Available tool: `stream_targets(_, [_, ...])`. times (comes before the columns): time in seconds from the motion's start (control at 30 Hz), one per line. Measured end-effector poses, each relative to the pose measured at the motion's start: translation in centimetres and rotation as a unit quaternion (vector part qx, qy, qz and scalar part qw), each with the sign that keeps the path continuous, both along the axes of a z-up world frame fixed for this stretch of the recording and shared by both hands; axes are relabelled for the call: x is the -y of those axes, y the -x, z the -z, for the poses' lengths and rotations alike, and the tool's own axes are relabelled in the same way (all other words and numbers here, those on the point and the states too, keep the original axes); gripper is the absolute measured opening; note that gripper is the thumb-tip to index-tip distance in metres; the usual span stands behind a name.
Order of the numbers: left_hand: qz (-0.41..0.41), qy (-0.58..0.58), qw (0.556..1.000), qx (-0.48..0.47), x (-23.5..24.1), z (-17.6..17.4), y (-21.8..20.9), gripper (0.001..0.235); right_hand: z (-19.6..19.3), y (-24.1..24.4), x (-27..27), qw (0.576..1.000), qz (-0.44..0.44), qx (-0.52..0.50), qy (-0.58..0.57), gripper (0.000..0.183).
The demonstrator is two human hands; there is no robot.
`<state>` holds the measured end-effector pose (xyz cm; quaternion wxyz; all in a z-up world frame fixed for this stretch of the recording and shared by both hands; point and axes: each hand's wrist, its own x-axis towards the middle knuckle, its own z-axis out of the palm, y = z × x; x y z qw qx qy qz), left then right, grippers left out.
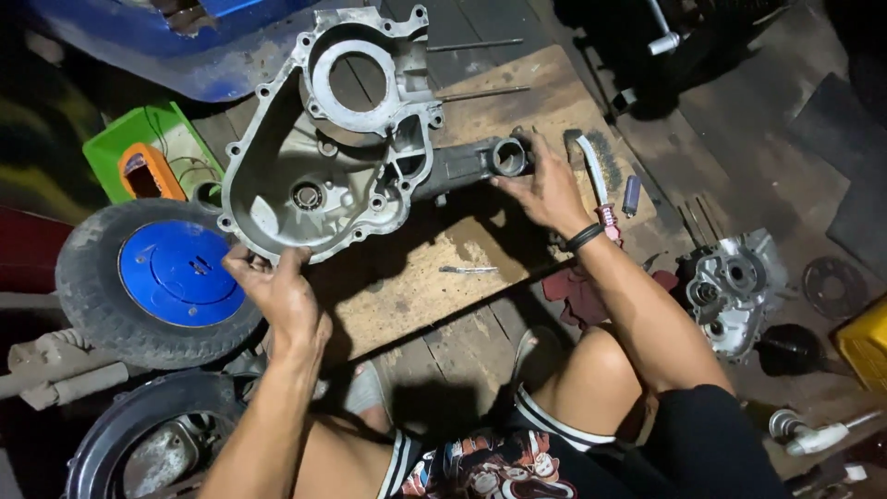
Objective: Cleaning and inspecting a motorcycle engine casing using scrapers and brushes
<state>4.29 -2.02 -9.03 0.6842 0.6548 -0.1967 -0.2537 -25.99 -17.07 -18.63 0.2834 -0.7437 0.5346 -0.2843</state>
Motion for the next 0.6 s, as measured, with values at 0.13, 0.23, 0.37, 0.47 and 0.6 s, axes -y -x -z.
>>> stream_targets(0.13, [0.012, 0.037, 0.999, 0.002, 0.1, -0.8, 1.3, 0.058, -0.1, 0.8, 1.9, 1.000, 0.008, -0.007, 0.000, 0.076])
stream_targets(0.23, [0.005, 0.056, 0.998, -0.001, 0.7, -1.2, 1.8, 0.060, -2.1, 0.5, 2.4, 0.999, 0.012, -0.031, -0.029, 0.070])
stream_targets(0.37, [-0.017, 0.026, 0.999, -0.018, 1.2, -1.1, 1.5, 0.061, -3.6, 0.0, 3.4, 0.997, -0.004, -0.030, -0.072, 0.065])
stream_targets(0.47, [-0.044, -0.003, 0.998, -0.043, 1.4, 2.1, -0.4, 0.062, -2.6, -0.4, 4.7, 0.997, -0.023, -0.024, -0.075, 0.065])
stream_targets(0.6, [-0.071, -0.080, 0.989, -0.105, 1.2, 2.0, -0.9, 0.064, -2.8, -1.9, 5.4, 0.997, -0.049, -0.038, -0.051, 0.065])
